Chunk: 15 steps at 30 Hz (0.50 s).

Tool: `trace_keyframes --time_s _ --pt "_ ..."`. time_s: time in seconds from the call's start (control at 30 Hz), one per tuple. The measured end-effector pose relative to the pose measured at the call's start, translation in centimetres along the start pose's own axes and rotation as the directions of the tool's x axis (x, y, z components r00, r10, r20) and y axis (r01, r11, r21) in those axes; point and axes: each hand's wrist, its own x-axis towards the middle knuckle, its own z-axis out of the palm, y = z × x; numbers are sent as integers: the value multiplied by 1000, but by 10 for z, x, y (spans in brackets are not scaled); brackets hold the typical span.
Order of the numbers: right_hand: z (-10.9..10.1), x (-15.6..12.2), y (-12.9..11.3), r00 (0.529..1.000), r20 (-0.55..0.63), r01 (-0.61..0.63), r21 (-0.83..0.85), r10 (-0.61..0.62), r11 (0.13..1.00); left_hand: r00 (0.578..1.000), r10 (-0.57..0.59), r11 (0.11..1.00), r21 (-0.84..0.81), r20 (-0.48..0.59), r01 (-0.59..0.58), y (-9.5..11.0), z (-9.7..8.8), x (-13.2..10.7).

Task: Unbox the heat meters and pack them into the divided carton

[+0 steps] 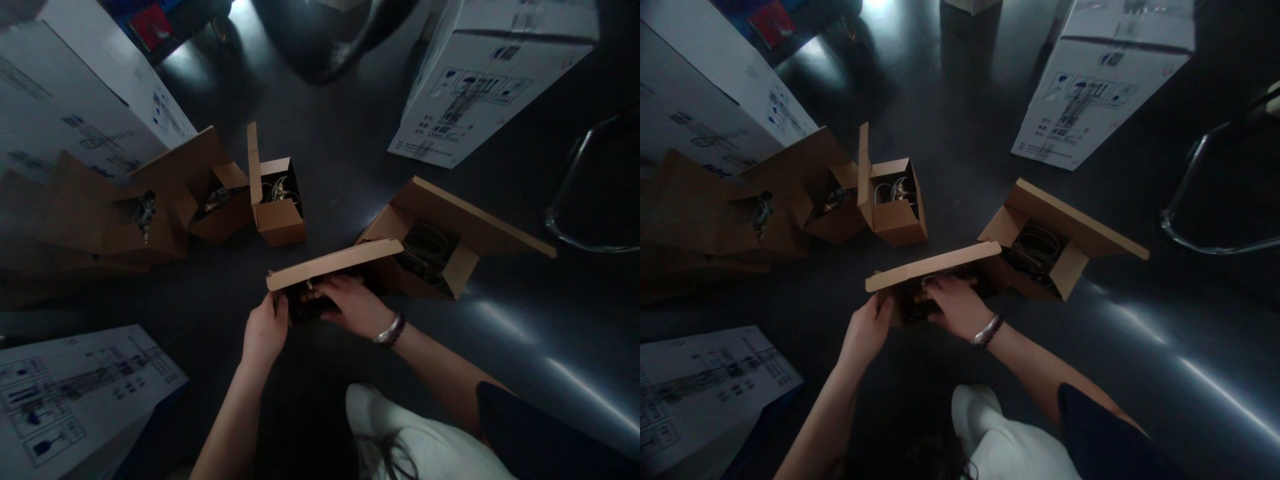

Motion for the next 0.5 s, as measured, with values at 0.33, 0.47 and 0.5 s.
trace_keyframes --time_s 0.33,0.47,0.5 --pt "15 3 16 967 -74 -237 88 243 968 815 290 899 -149 -502 -412 -6 -8 27" --pt "-10 -44 39 702 -674 -116 208 229 971 682 367 872 -22 -633 -489 -2 39 35" --pt "-13 -51 49 572 -758 -157 275 314 949 685 338 885 -30 -646 -465 0 51 37"
